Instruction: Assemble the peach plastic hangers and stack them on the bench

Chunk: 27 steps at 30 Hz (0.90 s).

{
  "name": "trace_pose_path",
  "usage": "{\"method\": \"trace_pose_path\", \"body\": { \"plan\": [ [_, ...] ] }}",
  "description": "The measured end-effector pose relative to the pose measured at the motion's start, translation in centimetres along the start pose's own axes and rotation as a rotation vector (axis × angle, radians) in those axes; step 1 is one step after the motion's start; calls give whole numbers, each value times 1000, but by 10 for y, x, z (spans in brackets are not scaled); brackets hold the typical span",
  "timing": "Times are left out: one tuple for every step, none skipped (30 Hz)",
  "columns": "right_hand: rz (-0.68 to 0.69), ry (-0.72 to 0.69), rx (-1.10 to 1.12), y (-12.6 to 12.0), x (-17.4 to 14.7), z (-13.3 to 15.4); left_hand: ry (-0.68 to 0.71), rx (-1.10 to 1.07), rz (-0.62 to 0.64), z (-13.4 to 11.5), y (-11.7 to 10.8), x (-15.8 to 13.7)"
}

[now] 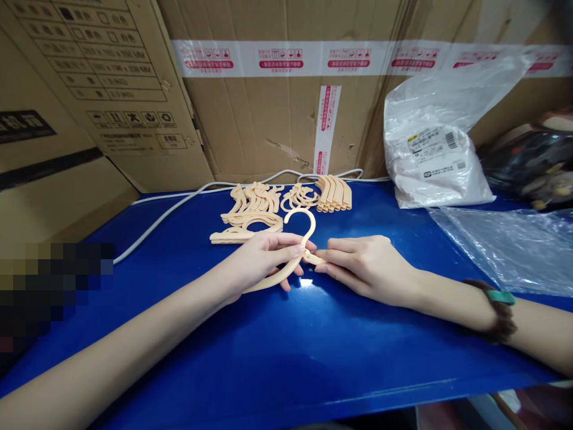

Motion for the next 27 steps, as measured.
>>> {"method": "trace_pose_path", "body": {
  "plan": [
    [8, 11, 6, 0, 0, 0, -6, -1, -3, 0, 0, 0],
    [19, 22, 12, 1, 0, 0, -11, -2, -6, 1, 0, -1],
    [32, 35, 17, 1, 1, -1, -14, -2, -9, 1, 0, -1],
    [45, 48, 21, 1, 1, -1, -17, -1, -10, 1, 0, -1],
    [59, 59, 25, 2, 1, -1, -19, 4, -9, 2, 1, -2],
    [72, 64, 28, 2, 1, -1, -20, 13, -4, 2, 1, -2],
    [83, 68, 30, 3, 1, -1, -20, 27, 4, 3, 2, -1],
    [91, 69, 33, 3, 1, -1, -17, 44, 14, 3, 2, -1],
    [99, 71, 39, 3, 1, -1, -9, 61, 23, 3, 3, 0],
    [107, 73, 46, 4, 1, 0, 4, 75, 32, 3, 3, 1],
    [112, 78, 53, 4, 1, -1, 20, 85, 41, 3, 4, 2],
    [114, 84, 60, 4, 1, -1, 35, 92, 51, 3, 4, 3],
    [117, 89, 66, 3, 1, -1, 47, 99, 59, 3, 5, 4],
    [117, 92, 71, 3, 1, -1, 57, 112, 66, 4, 5, 5],
    [118, 96, 74, 3, 1, -1, 62, 132, 71, 5, 6, 5],
    [120, 100, 78, 3, 2, -2, 68, 158, 72, 5, 6, 5],
    [123, 106, 82, 3, 2, -2, 75, 187, 70, 5, 6, 4],
    [127, 114, 87, 3, 2, -2, 84, 214, 65, 5, 6, 4],
    [131, 124, 91, 3, 2, -3, 91, 237, 59, 5, 7, 3],
    [136, 133, 95, 4, 2, -3, 97, 254, 53, 5, 7, 2],
    [141, 141, 98, 4, 2, -4, 101, 268, 49, 4, 7, 2],
    [146, 148, 102, 4, 2, -4, 103, 279, 46, 4, 8, 1],
    [151, 158, 106, 4, 3, -5, 102, 288, 43, 4, 8, 1],
    [156, 168, 112, 4, 3, -6, 104, 297, 41, 3, 9, 1],
    [160, 178, 120, 4, 3, -7, 107, 304, 38, 3, 9, 2],
    [164, 187, 128, 4, 4, -8, 111, 312, 37, 2, 10, 2],
    [168, 195, 136, 4, 4, -9, 114, 318, 37, 2, 11, 2]
  ]
}}
Point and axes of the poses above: each hand's wrist, its own x-axis towards the middle knuckle, its own y-axis out of the palm, z = x × y, the point moved 7 cm from there along x, towards the middle knuckle, and after that the axes turned 1 degree about x, right-handed, at the moved point
